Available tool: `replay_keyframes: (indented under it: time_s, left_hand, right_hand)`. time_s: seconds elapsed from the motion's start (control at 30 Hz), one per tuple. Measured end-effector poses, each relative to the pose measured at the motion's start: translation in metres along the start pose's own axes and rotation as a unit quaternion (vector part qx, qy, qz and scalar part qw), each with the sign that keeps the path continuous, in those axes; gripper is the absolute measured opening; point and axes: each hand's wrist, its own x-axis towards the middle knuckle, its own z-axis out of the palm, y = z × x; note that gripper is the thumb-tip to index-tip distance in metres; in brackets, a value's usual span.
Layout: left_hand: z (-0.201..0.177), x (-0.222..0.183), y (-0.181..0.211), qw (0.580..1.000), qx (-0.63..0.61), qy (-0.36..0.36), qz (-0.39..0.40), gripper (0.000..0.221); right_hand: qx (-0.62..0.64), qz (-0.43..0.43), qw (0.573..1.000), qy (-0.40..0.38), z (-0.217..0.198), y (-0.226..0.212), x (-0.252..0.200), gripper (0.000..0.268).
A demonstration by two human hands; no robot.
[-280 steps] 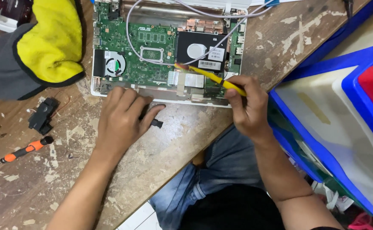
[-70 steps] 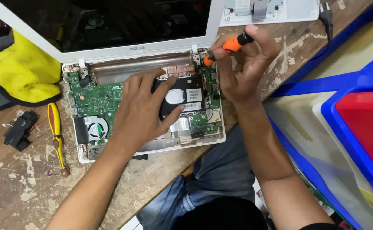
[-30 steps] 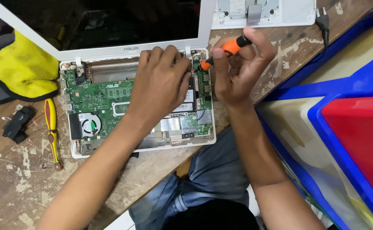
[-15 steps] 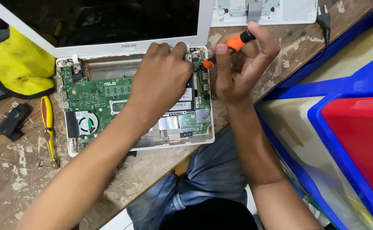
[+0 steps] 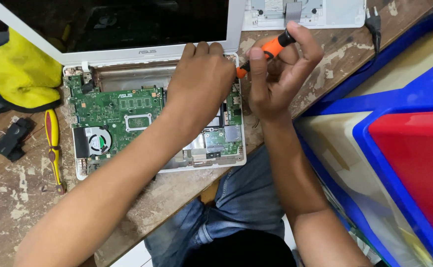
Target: Repairing a laptop by installing an internal component and securing it with screws using a screwdriver.
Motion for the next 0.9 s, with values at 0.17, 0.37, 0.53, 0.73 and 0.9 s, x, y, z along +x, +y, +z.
replay_keyframes:
  time_s: [0.17,0.37,0.53,0.73,0.9]
  left_hand:
    - [0.008,-0.002,0.002,0.998,0.059,0.019,-0.002,0.012]
    - [0.010,-0.009,-0.016,0.996,0.081,0.011,0.046,0.018]
    - [-0.020,-0.031,-0.046,0.956,-0.274,0.026,0.103,0.022]
    - [-0.044,-0.075,-0.045,0.947,-0.316,0.005,0.062,0.016]
    - [-0.043,-0.103,-0.029,0.941,-0.329,0.032,0.070,0.013]
  right_hand:
    - [-0.014,0.005,1.000,0.001,-0.001,-0.001,0.001,0.040]
    - [0.000,0.005,1.000,0.006,-0.001,0.002,0.000,0.039]
    - [0.005,0.004,1.000,0.008,-0.001,0.001,0.001,0.039]
    - [0.017,-0.003,1.000,0.006,0.000,0.003,0.000,0.040]
    - [0.031,-0.008,0.999,0.011,0.001,0.004,-0.001,0.041]
